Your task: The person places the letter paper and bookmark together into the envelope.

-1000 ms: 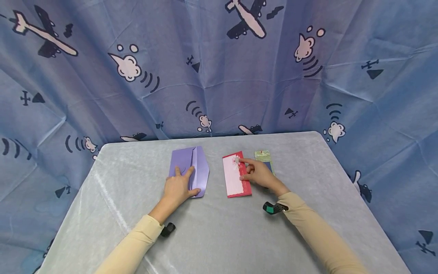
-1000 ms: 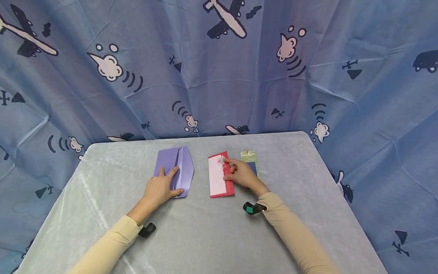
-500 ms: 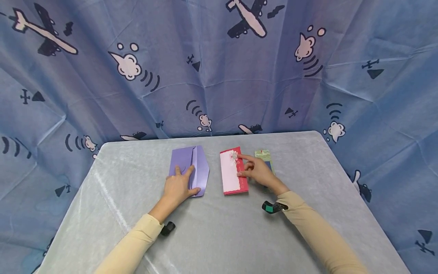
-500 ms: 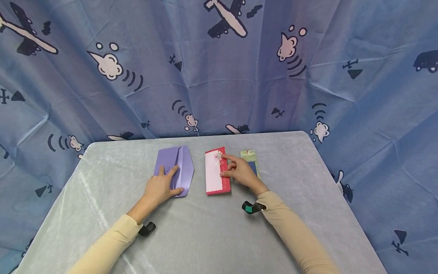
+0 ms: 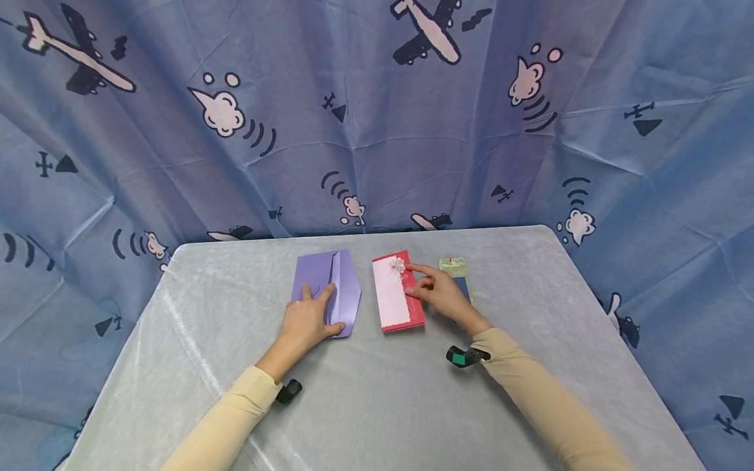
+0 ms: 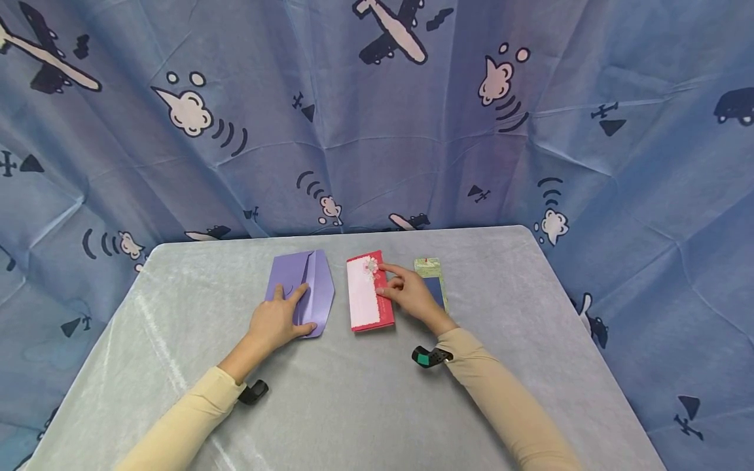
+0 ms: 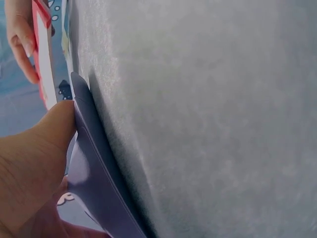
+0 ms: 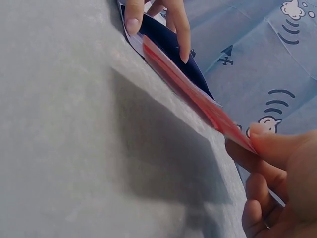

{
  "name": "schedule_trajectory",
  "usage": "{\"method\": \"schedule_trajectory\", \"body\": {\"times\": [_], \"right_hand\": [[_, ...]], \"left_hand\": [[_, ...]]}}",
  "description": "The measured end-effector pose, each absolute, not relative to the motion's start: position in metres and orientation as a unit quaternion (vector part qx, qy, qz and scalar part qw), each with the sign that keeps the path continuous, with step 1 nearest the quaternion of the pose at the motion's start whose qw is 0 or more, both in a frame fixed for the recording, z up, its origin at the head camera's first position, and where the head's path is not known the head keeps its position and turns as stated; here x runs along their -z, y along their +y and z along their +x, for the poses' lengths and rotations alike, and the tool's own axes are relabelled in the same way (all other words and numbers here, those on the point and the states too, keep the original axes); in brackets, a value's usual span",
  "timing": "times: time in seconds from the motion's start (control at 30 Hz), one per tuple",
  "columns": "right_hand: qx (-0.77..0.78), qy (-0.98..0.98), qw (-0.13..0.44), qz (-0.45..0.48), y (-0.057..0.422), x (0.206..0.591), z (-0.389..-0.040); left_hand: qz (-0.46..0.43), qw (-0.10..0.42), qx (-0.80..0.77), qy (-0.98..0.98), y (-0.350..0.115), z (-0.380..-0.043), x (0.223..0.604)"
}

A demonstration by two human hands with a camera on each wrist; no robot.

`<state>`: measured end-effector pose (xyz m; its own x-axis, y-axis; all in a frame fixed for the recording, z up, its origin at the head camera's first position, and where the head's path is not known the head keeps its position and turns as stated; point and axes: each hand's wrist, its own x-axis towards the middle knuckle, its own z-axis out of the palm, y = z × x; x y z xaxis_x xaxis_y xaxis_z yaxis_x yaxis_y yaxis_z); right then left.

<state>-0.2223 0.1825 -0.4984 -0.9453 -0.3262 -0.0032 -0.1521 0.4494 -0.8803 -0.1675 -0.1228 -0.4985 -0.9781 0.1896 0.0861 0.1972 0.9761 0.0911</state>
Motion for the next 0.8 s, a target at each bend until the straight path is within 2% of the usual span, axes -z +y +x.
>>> {"method": "schedule_trajectory", "body": {"times": [0.5,0.8], "right_hand": [[0.514,0.846,0.050,-0.134,0.157,0.502,-0.227],[0.521,0.843,0.051,-0.124,0.140,0.502,-0.230]], "left_hand": [[-0.095,0.017,0.054,-0.994,-0.122,-0.168,0.496],[-0.091,0.009,0.051,-0.995,-0.123,-0.170,0.497]]}}
